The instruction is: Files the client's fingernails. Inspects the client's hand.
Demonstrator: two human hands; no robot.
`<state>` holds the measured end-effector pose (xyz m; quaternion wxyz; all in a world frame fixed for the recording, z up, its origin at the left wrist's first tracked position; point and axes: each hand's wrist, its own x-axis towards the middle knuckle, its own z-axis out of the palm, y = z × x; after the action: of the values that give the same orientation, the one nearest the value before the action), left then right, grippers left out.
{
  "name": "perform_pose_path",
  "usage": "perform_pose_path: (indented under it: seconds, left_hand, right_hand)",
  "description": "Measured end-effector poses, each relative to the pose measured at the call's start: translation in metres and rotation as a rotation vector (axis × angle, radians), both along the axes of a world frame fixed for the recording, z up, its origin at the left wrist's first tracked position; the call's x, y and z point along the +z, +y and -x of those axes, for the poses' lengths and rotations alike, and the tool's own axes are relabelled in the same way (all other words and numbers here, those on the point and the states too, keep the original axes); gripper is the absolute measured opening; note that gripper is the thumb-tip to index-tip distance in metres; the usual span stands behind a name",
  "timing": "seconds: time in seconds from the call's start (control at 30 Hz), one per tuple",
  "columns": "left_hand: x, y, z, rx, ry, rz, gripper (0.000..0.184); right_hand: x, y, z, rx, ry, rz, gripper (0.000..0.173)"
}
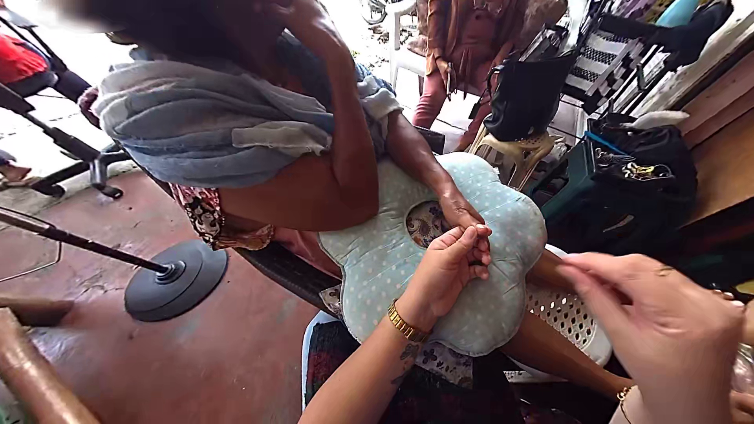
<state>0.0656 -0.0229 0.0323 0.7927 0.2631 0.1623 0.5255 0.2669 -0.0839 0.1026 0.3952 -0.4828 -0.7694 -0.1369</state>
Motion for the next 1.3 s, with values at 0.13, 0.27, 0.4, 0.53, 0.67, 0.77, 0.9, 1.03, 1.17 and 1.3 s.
perform_pose_path:
  seconds: [0.13,0.27,0.4,0.53,0.67,0.77,0.9,1.03,1.17,1.3]
  left_hand:
    - [0.001,-0.001,0.0,0.004,-0.002,0.011,0.027]
    - [0.002,-0.001,0.001,0.006,0.009,0.011,0.025]
    - [0.003,-0.001,0.002,-0.001,0.016,0.015,0.024]
    - [0.003,-0.001,0.001,0.013,0.048,0.012,0.024]
    - [0.002,0.0,0.001,0.008,0.049,0.004,0.024]
    - [0.002,-0.001,0.001,0.002,0.049,0.001,0.024]
    - [0.003,-0.001,0.0,0.007,0.064,0.016,0.024]
    - [0.002,-0.001,0.001,0.006,0.051,0.005,0.025]
    - [0.002,-0.001,0.0,0.008,0.057,0.019,0.023]
    - [0.003,-0.001,0.001,0.007,0.059,0.01,0.023]
  right_hand:
    - [0.007,0.004,0.004,-0.191,-0.124,-0.033,0.022]
    - [0.019,0.005,-0.005,-0.045,-0.041,0.06,0.022]
    - [0.009,0.009,0.008,-0.005,-0.099,0.076,0.021]
    - [0.004,0.017,0.03,-0.058,-0.165,0.007,0.024]
    - [0.011,0.012,0.016,-0.083,-0.144,0.09,0.024]
    - [0.013,0.011,0.018,-0.091,-0.147,0.094,0.025]
    - [-0.001,0.019,0.038,-0.103,-0.146,0.061,0.023]
    - [0.011,0.005,0.023,-0.14,-0.096,0.144,0.023]
    - [-0.002,0.012,0.05,-0.183,-0.156,0.055,0.023]
    - [0.013,-0.002,0.021,-0.229,-0.075,0.203,0.023]
